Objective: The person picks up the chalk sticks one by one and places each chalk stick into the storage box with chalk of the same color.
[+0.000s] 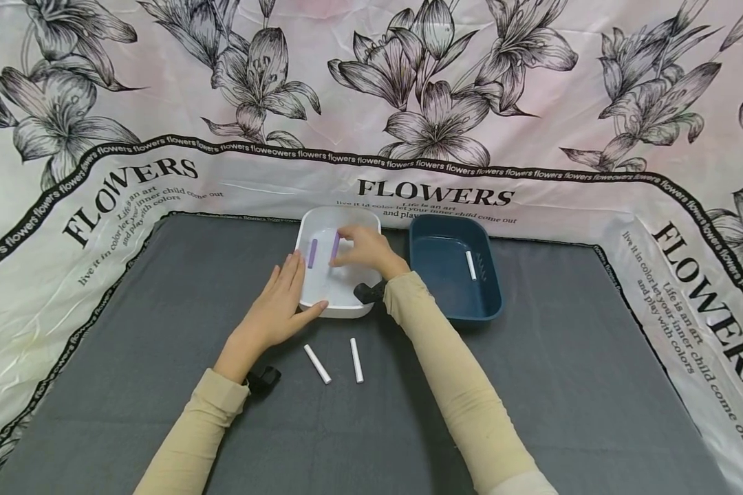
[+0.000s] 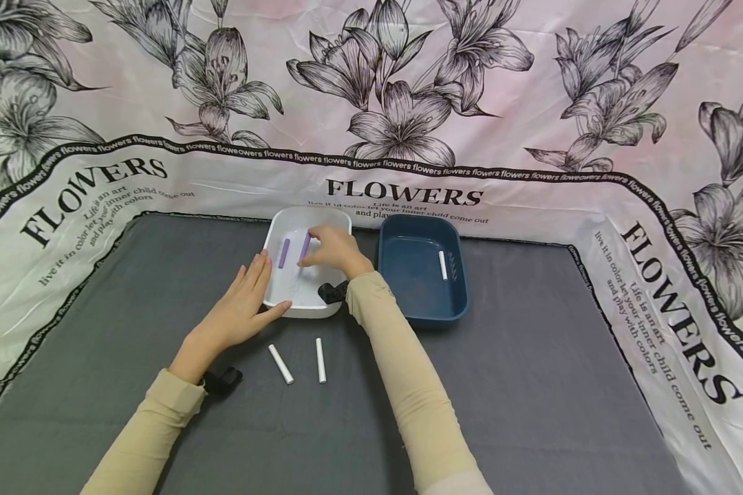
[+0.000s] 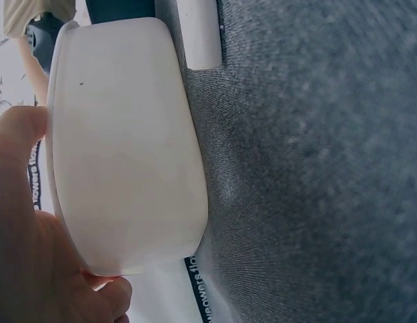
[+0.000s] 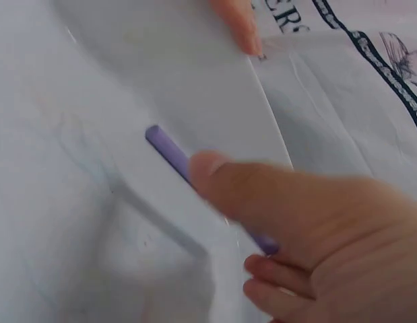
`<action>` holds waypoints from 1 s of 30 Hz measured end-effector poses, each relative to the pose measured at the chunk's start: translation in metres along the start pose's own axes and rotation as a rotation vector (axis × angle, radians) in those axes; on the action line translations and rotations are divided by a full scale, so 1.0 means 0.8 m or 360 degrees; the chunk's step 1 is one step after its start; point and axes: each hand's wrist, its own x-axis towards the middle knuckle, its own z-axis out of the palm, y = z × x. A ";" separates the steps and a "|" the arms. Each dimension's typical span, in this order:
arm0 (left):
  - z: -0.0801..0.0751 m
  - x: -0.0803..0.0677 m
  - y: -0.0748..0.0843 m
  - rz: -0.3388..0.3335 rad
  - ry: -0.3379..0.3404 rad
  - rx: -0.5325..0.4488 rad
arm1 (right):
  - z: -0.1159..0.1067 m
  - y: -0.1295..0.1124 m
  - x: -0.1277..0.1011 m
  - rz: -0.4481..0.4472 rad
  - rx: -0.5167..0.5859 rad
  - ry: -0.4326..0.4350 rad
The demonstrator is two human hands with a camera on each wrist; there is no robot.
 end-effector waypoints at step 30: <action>0.001 0.000 -0.001 0.0011 0.0011 0.0004 | 0.017 -0.008 0.013 0.0017 -0.0566 -0.0062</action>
